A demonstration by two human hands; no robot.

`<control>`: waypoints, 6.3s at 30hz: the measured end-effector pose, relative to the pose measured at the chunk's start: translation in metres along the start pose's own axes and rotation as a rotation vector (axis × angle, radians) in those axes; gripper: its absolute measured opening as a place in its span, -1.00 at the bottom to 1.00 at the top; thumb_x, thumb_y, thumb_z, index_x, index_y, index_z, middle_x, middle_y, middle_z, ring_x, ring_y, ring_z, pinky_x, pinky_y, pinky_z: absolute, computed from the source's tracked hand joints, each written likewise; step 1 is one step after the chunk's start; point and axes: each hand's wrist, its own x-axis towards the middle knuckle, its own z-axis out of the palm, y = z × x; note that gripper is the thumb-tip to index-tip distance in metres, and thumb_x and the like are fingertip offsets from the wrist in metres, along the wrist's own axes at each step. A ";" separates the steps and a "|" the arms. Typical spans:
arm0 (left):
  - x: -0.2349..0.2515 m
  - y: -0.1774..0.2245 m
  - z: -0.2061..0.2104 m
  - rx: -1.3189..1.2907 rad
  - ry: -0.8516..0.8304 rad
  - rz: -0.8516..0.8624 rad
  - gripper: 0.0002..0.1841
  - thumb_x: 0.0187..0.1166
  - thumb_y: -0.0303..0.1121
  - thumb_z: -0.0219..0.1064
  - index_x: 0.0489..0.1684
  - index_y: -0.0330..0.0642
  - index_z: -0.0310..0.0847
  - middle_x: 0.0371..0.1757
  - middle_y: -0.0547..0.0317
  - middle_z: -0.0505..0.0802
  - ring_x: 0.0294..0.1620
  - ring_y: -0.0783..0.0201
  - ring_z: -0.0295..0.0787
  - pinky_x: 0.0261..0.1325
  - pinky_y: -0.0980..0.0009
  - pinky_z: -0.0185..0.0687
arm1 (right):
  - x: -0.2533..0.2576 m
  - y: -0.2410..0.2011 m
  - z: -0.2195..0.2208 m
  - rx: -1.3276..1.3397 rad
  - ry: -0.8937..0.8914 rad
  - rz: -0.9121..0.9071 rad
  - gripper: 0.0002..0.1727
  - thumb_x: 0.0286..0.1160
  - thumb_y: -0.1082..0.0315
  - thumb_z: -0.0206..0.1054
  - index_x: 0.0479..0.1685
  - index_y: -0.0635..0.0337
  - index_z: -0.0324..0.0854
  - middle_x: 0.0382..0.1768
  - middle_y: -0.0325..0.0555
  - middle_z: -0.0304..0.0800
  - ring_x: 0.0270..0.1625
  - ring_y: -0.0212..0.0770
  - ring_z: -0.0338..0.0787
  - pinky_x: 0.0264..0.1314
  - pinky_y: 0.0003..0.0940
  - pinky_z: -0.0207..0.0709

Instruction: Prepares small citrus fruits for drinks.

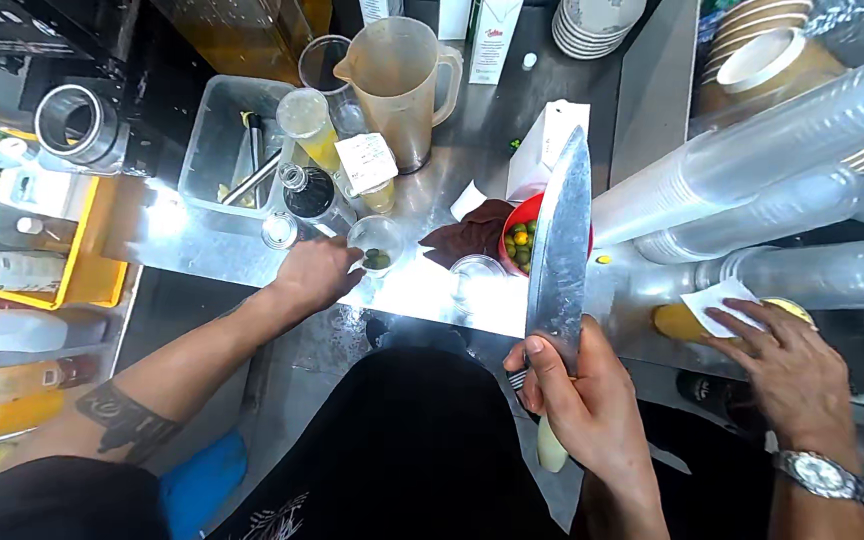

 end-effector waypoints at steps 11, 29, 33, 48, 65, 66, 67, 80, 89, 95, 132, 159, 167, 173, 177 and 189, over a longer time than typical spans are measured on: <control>-0.039 -0.017 0.024 -0.246 0.179 -0.072 -0.51 0.60 -0.20 0.33 0.55 0.05 0.62 -0.08 -0.04 0.87 -0.13 -0.08 0.86 -0.07 -0.18 0.75 | 0.006 -0.009 0.009 0.003 -0.047 -0.039 -0.82 0.83 0.24 0.09 0.14 0.12 0.43 -0.32 -0.31 0.85 -0.66 -0.41 0.66 -0.71 -0.51 0.59; -0.064 0.076 0.070 -2.815 -0.295 0.065 -0.54 0.78 -0.25 -0.07 0.57 -0.13 0.47 0.03 -0.14 0.78 -0.49 0.31 0.67 -0.52 0.53 0.58 | 0.005 -0.027 0.034 -0.112 -0.148 -0.032 -0.82 0.82 0.20 0.10 0.13 0.05 0.47 -0.33 -0.38 0.84 -0.62 -0.45 0.66 -0.66 -0.52 0.60; -0.058 0.079 0.062 -2.631 -0.293 0.081 -0.46 0.88 0.07 -0.13 0.50 -0.08 0.51 -0.62 0.29 0.57 -0.72 0.42 0.47 -0.57 0.53 0.52 | 0.003 -0.028 0.037 -0.121 -0.135 -0.032 -0.82 0.83 0.20 0.10 0.11 0.06 0.48 -0.33 -0.38 0.84 -0.62 -0.45 0.66 -0.66 -0.51 0.59; -0.047 0.090 0.043 -2.485 -0.242 0.162 -0.51 0.85 -0.11 -0.14 0.71 0.17 0.39 0.01 0.02 0.73 -0.44 0.34 0.61 -0.48 0.53 0.54 | -0.004 -0.020 0.042 -0.158 -0.128 0.045 -0.78 0.84 0.14 0.07 0.09 0.06 0.50 -0.36 -0.43 0.82 -0.62 -0.47 0.66 -0.66 -0.50 0.62; -0.030 0.106 0.023 -2.337 -0.201 0.390 -0.60 0.52 -0.52 0.46 0.33 -0.03 0.68 -0.12 -0.01 0.86 -0.50 0.43 0.71 -0.45 0.59 0.64 | 0.000 -0.027 0.042 -0.180 -0.105 0.042 -0.78 0.86 0.15 0.05 0.04 0.05 0.52 -0.37 -0.41 0.79 -0.56 -0.50 0.69 -0.55 -0.52 0.65; -0.030 0.106 0.022 -2.314 -0.180 0.393 -0.61 0.55 -0.50 0.45 0.35 -0.04 0.69 -0.10 -0.02 0.86 -0.51 0.43 0.70 -0.46 0.59 0.63 | 0.000 -0.027 0.041 -0.178 -0.105 0.042 -0.78 0.86 0.14 0.06 0.04 0.05 0.52 -0.37 -0.41 0.78 -0.56 -0.50 0.68 -0.55 -0.52 0.64; -0.029 0.106 0.022 -2.299 -0.160 0.399 -0.62 0.58 -0.46 0.44 0.37 -0.04 0.71 -0.10 -0.02 0.86 -0.51 0.43 0.69 -0.46 0.59 0.63 | 0.000 -0.027 0.040 -0.179 -0.107 0.040 -0.78 0.86 0.14 0.06 0.05 0.05 0.51 -0.37 -0.42 0.78 -0.56 -0.51 0.68 -0.55 -0.52 0.64; -0.023 0.101 0.009 -2.234 -0.020 0.454 -0.71 0.67 -0.29 0.38 0.28 -0.11 0.72 -0.29 0.06 0.81 -0.58 0.45 0.61 -0.49 0.58 0.59 | -0.004 -0.029 0.038 -0.265 -0.142 0.038 -0.75 0.87 0.13 0.01 0.07 0.05 0.50 -0.42 -0.42 0.75 -0.58 -0.51 0.66 -0.57 -0.51 0.63; -0.024 0.090 -0.004 -2.053 0.118 0.447 -0.72 0.62 -0.29 0.44 0.23 -0.11 0.76 -0.31 0.05 0.83 -0.61 0.45 0.62 -0.52 0.57 0.61 | -0.001 -0.034 0.045 -0.384 -0.122 -0.014 -0.70 0.85 0.12 0.02 0.08 0.13 0.52 -0.44 -0.32 0.74 -0.49 -0.42 0.72 -0.47 -0.41 0.65; -0.024 0.102 0.005 -2.052 0.038 0.450 -0.75 0.58 -0.34 0.47 0.16 -0.10 0.81 -0.30 0.05 0.87 -0.57 0.45 0.67 -0.46 0.55 0.65 | 0.015 -0.034 0.051 -0.345 -0.045 -0.045 -0.76 0.85 0.16 0.02 0.03 0.10 0.49 -0.43 -0.34 0.75 -0.48 -0.46 0.71 -0.43 -0.47 0.66; 0.078 0.165 -0.020 0.346 -0.202 0.574 -0.76 0.77 -0.35 0.11 -0.02 -0.27 0.68 -0.09 -0.15 0.81 -0.15 -0.16 0.84 -0.16 -0.08 0.73 | -0.059 0.045 -0.041 -0.016 0.252 0.083 -0.77 0.83 0.10 0.06 0.09 0.01 0.48 -0.36 -0.42 0.82 -0.62 -0.48 0.65 -0.63 -0.51 0.61; 0.085 0.181 -0.024 0.411 -0.294 0.556 -0.59 0.72 0.00 0.25 0.08 -0.22 0.67 -0.11 -0.13 0.84 -0.09 -0.17 0.84 -0.09 -0.11 0.70 | -0.052 0.038 -0.045 -0.022 0.235 0.053 -0.80 0.83 0.15 0.08 0.11 0.05 0.47 -0.36 -0.38 0.84 -0.64 -0.48 0.66 -0.66 -0.54 0.58; 0.074 0.144 -0.053 -0.429 -0.321 0.304 -0.81 0.71 -0.22 0.21 0.00 -0.12 0.62 -0.28 0.07 0.78 -0.34 0.12 0.73 -0.28 0.04 0.66 | -0.049 0.030 -0.044 -0.050 0.208 0.064 -0.78 0.83 0.14 0.08 0.15 0.04 0.47 -0.35 -0.41 0.84 -0.63 -0.48 0.65 -0.66 -0.53 0.59; 0.036 0.123 -0.063 -1.397 -0.575 0.058 -0.62 0.82 -0.26 -0.09 0.48 0.00 0.47 0.20 0.06 0.81 -0.57 0.40 0.64 -0.71 0.58 0.41 | -0.037 0.023 -0.030 -0.050 0.143 0.080 -0.76 0.82 0.14 0.07 0.14 0.08 0.45 -0.33 -0.42 0.84 -0.67 -0.50 0.62 -0.73 -0.55 0.54; 0.029 0.121 -0.026 -1.705 -0.457 0.227 -0.59 0.72 -0.37 0.29 0.53 -0.02 0.49 0.08 -0.07 0.84 -0.59 0.45 0.64 -0.67 0.66 0.45 | -0.029 0.018 -0.017 -0.096 0.099 0.088 -0.78 0.83 0.14 0.07 0.10 0.06 0.48 -0.34 -0.43 0.83 -0.63 -0.49 0.65 -0.66 -0.52 0.59; 0.005 0.122 -0.007 -1.970 -0.413 0.355 -0.54 0.70 -0.49 0.22 0.60 -0.12 0.49 0.10 -0.11 0.79 -0.59 0.44 0.61 -0.60 0.62 0.54 | -0.016 0.012 0.009 -0.143 0.019 0.083 -0.79 0.85 0.18 0.06 0.02 0.09 0.51 -0.39 -0.39 0.78 -0.59 -0.50 0.66 -0.58 -0.51 0.62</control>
